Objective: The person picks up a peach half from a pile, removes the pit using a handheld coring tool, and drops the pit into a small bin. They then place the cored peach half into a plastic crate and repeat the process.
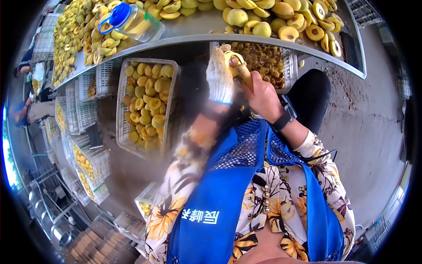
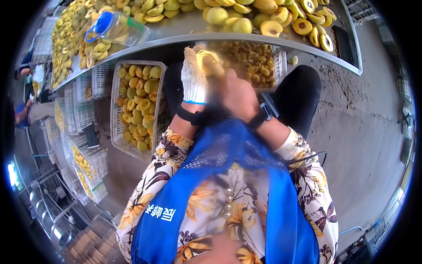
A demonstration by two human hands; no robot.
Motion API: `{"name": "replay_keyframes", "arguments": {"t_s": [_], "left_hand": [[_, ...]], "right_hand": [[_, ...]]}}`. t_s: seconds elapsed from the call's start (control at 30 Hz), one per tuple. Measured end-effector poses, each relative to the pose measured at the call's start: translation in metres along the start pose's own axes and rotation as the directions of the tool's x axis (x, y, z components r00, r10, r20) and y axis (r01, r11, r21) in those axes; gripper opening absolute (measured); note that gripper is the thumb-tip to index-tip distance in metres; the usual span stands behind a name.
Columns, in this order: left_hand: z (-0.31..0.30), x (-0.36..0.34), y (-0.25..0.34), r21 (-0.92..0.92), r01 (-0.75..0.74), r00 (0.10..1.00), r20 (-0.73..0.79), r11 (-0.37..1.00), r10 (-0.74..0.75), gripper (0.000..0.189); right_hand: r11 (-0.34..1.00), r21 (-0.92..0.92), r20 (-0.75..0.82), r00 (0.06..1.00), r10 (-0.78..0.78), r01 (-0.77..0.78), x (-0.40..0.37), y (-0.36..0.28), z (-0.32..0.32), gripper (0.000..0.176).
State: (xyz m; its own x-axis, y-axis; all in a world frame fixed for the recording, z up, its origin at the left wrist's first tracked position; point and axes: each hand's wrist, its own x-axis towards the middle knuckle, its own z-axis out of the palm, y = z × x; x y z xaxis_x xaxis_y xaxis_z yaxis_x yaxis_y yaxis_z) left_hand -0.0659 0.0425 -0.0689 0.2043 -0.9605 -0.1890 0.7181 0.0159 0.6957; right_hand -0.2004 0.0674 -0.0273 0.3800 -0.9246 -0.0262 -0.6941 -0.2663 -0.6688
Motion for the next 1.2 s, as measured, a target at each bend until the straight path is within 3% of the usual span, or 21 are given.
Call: {"name": "replay_keyframes", "arguments": {"t_s": [0.1,0.13,0.23,0.33,0.43,0.47,0.57,0.6,0.67,0.7,0.73,0.83,0.87,0.97,1.07,1.17,1.2], "left_hand": [[0.001,-0.002,-0.001,0.251,-0.127,0.992,0.050,0.960,0.118,0.039],[0.016,-0.009,0.010,0.292,-0.117,0.993,0.004,0.949,0.121,0.035],[0.034,-0.017,0.014,0.571,-0.250,0.944,-0.038,0.782,0.329,0.035],[0.027,-0.014,0.015,0.434,-0.212,0.972,-0.004,0.876,0.237,0.037],[0.015,-0.004,0.029,0.343,0.074,0.991,0.076,0.936,-0.106,0.039],[0.016,-0.002,0.031,0.364,0.086,0.984,0.113,0.927,-0.136,0.037],[0.039,-0.011,0.042,0.317,0.120,0.991,0.018,0.941,-0.133,0.035],[0.037,-0.012,0.042,0.071,0.179,0.984,-0.023,0.981,-0.178,0.023],[0.023,-0.011,0.030,0.042,0.126,0.991,-0.047,0.991,-0.124,0.023],[0.021,-0.011,0.028,0.029,0.101,0.993,-0.062,0.995,-0.099,0.024],[0.022,-0.010,0.029,0.055,0.166,0.982,-0.105,0.985,-0.159,0.023],[0.015,-0.004,0.029,-0.096,0.291,0.956,-0.002,0.952,-0.292,0.022],[0.017,-0.003,0.028,-0.022,0.287,0.958,-0.019,0.958,-0.287,0.022],[0.030,-0.004,0.024,0.397,0.074,0.996,-0.071,0.915,-0.049,0.025],[0.031,-0.004,0.028,0.316,0.162,0.983,0.027,0.935,-0.179,0.028],[0.046,-0.011,0.035,0.124,0.342,0.937,-0.125,0.931,-0.328,0.029],[0.049,-0.011,0.040,0.105,0.388,0.921,-0.079,0.916,-0.381,0.027]], "right_hand": [[0.998,-0.065,-0.017,1.000,0.019,-0.020,-0.002,0.009,0.012,0.025],[0.998,-0.042,-0.021,0.999,0.045,-0.045,-0.003,0.004,0.011,0.024],[0.995,-0.025,0.015,0.995,0.100,-0.100,-0.004,0.000,0.013,0.022],[0.992,0.014,0.103,0.987,0.122,-0.124,-0.004,-0.009,0.005,0.020],[0.991,0.084,0.130,0.987,0.097,-0.109,-0.004,-0.008,0.002,0.020],[0.989,0.111,0.130,0.988,0.086,-0.101,-0.006,-0.007,0.003,0.021],[0.948,0.242,0.115,0.976,0.186,-0.209,-0.004,-0.013,-0.002,0.021],[0.938,0.288,0.130,0.979,0.159,-0.191,-0.004,-0.015,-0.004,0.021],[0.911,0.384,0.146,0.984,0.101,-0.151,-0.005,-0.020,-0.005,0.021],[0.912,0.376,0.151,0.982,0.113,-0.163,-0.005,-0.019,-0.003,0.021],[0.914,0.365,0.160,0.979,0.126,-0.177,-0.005,-0.018,0.001,0.021],[0.919,0.356,0.180,0.978,0.109,-0.168,-0.007,-0.008,0.010,0.019],[0.920,0.359,0.186,0.978,0.096,-0.158,-0.008,-0.005,0.012,0.019],[0.743,0.505,0.467,0.863,0.193,-0.440,-0.006,-0.014,-0.007,0.015],[0.553,0.632,0.553,0.816,0.168,-0.542,-0.009,-0.016,-0.011,0.013],[0.368,0.676,0.651,0.751,0.107,-0.638,-0.008,-0.019,-0.013,0.009],[0.259,0.725,0.665,0.747,-0.017,-0.639,-0.007,-0.015,-0.012,0.009]]}}
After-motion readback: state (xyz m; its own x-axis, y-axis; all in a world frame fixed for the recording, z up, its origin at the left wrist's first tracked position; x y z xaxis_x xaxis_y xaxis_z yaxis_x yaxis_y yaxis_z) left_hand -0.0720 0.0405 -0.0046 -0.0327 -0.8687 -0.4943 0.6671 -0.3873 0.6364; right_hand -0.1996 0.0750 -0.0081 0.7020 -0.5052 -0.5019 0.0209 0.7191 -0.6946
